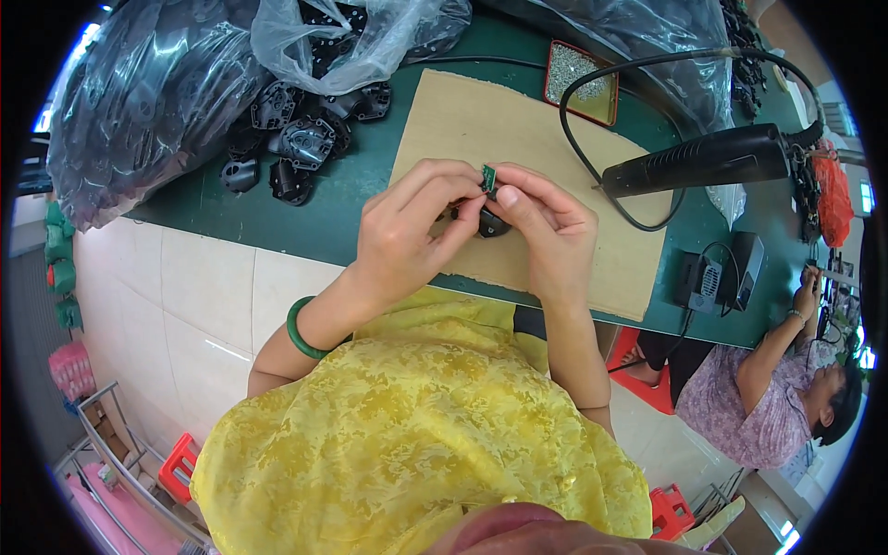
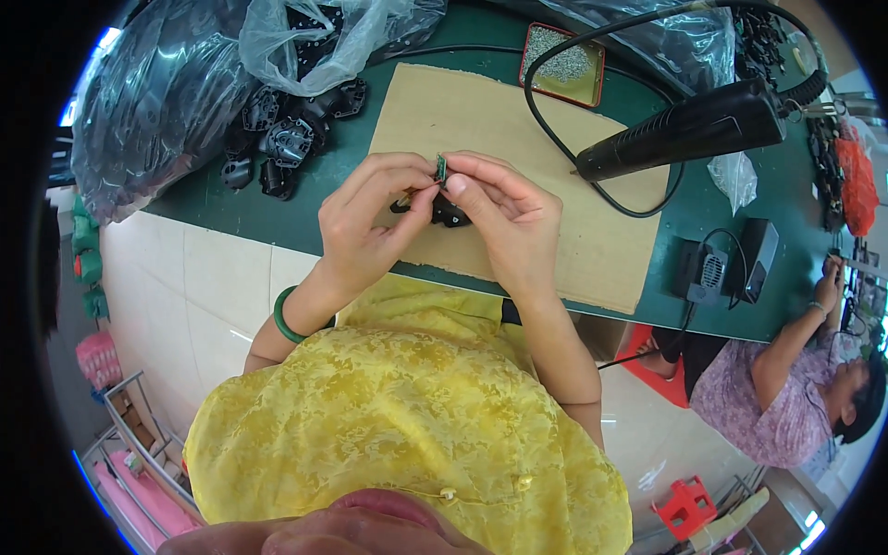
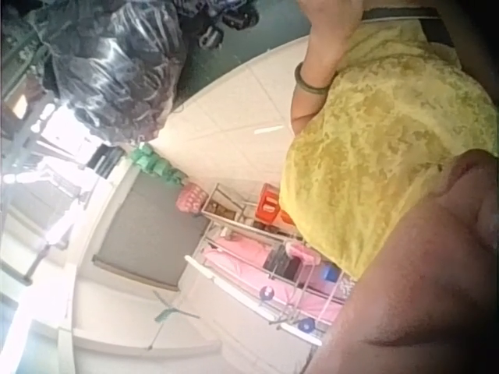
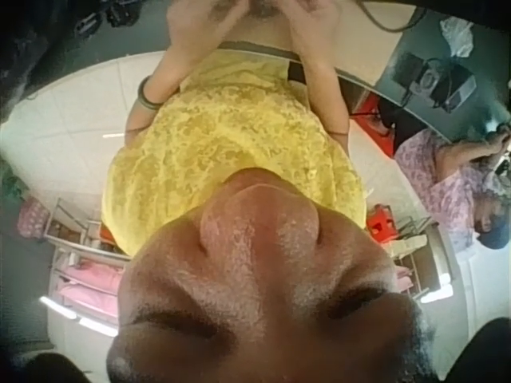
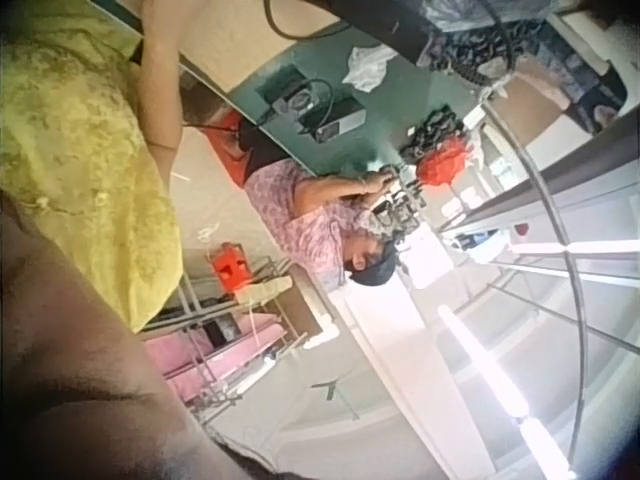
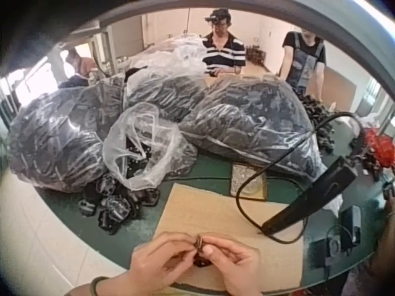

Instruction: The person assembles the internal components of an electronic device by hand, inserting circuit boards, lithium batteries, and wires into a plastic housing.

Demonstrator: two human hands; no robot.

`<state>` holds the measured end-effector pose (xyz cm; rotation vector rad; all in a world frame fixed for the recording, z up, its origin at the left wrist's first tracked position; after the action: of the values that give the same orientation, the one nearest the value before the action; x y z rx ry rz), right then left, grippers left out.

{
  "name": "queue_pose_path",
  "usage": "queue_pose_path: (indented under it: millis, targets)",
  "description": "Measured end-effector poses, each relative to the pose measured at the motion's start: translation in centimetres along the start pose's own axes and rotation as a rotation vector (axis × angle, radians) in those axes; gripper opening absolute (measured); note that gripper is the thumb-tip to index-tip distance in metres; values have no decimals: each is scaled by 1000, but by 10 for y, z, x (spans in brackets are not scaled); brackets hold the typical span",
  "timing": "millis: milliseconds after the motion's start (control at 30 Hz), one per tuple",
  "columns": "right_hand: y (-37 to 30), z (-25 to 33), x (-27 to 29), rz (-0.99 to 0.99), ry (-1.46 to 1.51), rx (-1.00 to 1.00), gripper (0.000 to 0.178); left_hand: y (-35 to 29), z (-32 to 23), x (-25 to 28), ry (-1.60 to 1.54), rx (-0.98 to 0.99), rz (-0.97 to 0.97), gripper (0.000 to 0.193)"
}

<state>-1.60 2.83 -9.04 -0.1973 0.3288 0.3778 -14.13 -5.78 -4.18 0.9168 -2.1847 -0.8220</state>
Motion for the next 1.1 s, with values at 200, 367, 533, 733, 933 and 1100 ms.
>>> queue_pose_path:
  millis: [200,367,533,733,933,1100]
  targets:
    - [2,0,3,-12,10,-64,22,-2,0,5,-3,40,7,18]
    - [-2,-4,3,55,-37,-6,21,-10,-19,1,120,-191,45,14]
    - [-1,-5,6,11,23,-69,21,-20,0,-2,-375,515,-82,22]
    - [0,1,-4,81,16,-68,24,-32,23,-15,-628,1006,122,34]
    - [-11,25,18,-245,-145,341,20,-43,25,-18,-814,1143,9,37]
    - [-20,25,2,-65,-559,541,17,-42,19,-26,-873,1137,-6,33]
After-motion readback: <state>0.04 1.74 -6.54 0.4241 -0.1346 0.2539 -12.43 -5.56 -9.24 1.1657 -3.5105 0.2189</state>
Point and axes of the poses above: each hand's wrist, its own y-axis towards the middle knuckle, its own x-axis out of the back of the hand, z = x × y, the point moved 7 cm from there along y, towards the middle knuckle, and after that the axes turned 13 degrees about -z, right-handed, at the moved point
